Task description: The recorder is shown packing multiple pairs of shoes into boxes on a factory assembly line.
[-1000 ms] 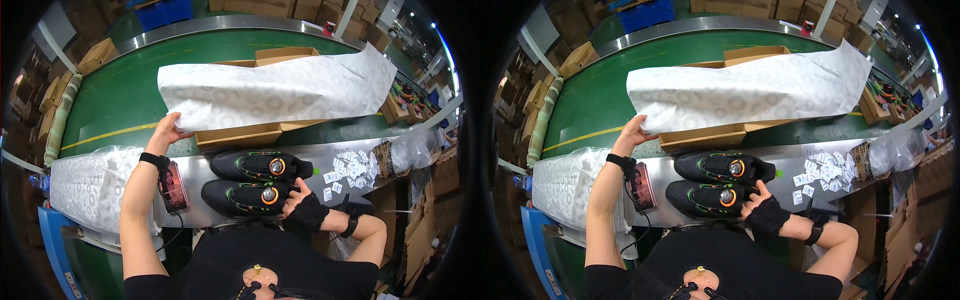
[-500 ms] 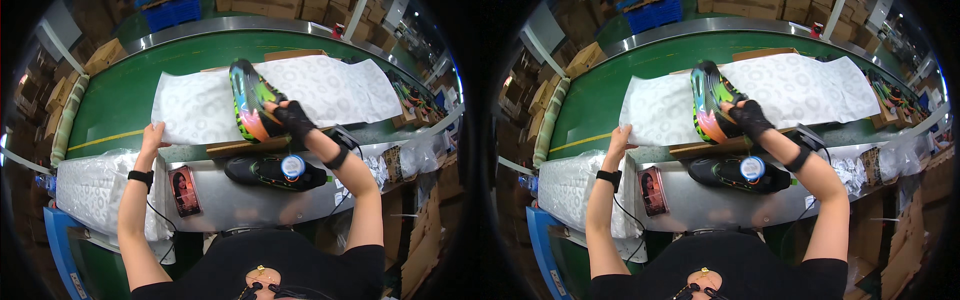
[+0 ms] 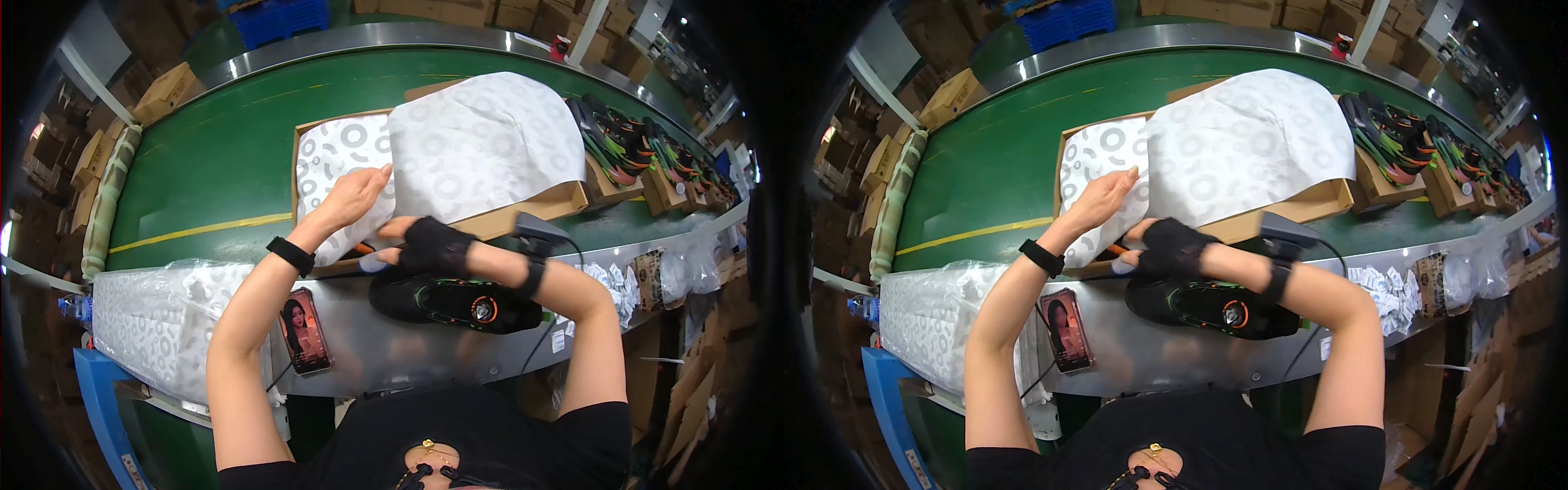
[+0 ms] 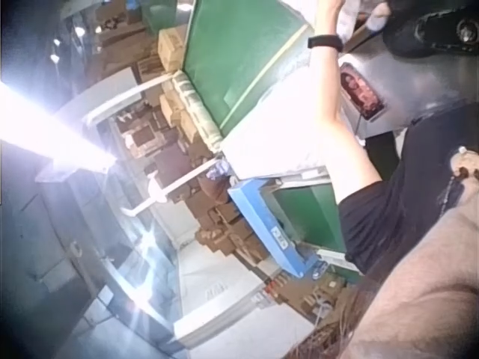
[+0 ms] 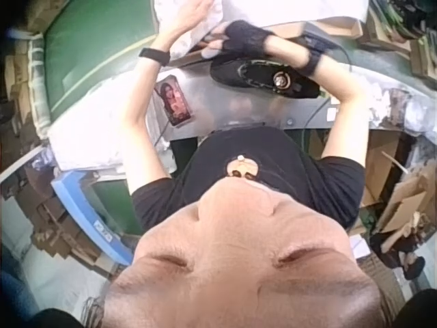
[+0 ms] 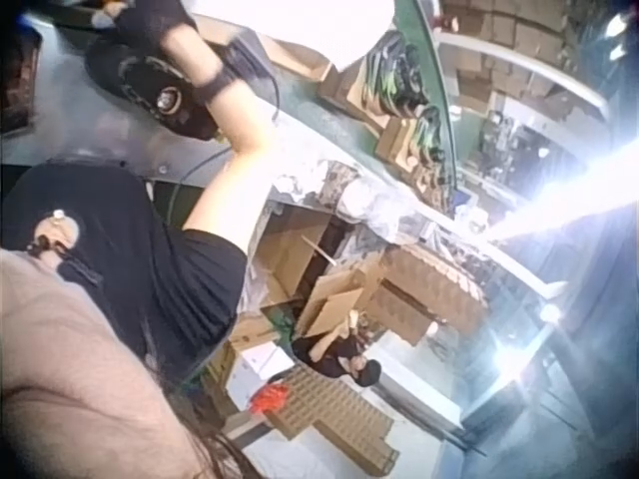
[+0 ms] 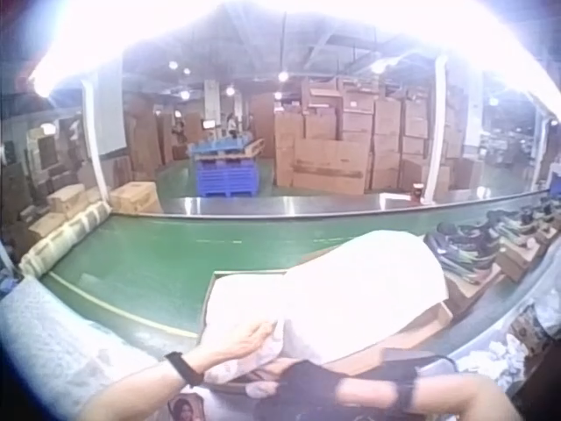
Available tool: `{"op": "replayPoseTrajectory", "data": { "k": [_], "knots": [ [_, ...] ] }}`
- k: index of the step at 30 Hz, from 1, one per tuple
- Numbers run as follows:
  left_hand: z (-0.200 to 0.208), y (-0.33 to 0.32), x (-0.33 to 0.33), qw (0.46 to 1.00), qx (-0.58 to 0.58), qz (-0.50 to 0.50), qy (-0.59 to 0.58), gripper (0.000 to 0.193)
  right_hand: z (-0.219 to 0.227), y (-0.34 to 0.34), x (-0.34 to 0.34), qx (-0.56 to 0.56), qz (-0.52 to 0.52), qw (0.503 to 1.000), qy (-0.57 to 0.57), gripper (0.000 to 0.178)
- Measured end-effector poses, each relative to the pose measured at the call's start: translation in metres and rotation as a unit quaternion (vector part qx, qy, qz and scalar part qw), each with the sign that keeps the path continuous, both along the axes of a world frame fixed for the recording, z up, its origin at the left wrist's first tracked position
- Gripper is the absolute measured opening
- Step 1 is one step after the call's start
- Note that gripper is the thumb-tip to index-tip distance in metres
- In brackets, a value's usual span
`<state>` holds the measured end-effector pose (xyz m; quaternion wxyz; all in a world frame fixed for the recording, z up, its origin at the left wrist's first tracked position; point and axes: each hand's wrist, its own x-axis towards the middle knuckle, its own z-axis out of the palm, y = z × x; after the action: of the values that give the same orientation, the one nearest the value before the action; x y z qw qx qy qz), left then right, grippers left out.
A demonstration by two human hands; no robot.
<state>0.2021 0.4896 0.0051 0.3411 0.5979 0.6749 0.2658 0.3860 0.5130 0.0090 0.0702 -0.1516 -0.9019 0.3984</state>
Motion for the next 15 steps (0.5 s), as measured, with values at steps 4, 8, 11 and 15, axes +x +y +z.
{"op": "replayPoseTrajectory", "data": {
  "k": [4, 8, 11, 15],
  "knots": [
    [-0.072, -0.002, -0.01, 0.889, 0.189, -0.088, 0.409, 0.04, 0.033, -0.006, 0.079, -0.008, -0.11, 0.994, 0.027, 0.027],
    [-0.064, -0.005, 0.008, 0.874, -0.016, -0.078, 0.48, 0.045, 0.045, -0.014, 0.147, 0.053, -0.16, 0.986, 0.009, 0.017],
    [-0.05, -0.003, 0.012, 0.948, 0.098, -0.039, 0.302, 0.043, 0.033, -0.029, 0.188, 0.097, -0.113, 0.988, -0.034, 0.021],
    [-0.003, -0.039, 0.075, 0.987, 0.11, -0.115, 0.032, 0.055, -0.013, -0.06, 0.2, 0.377, -0.1, 0.917, -0.078, 0.022]
  ]
}}
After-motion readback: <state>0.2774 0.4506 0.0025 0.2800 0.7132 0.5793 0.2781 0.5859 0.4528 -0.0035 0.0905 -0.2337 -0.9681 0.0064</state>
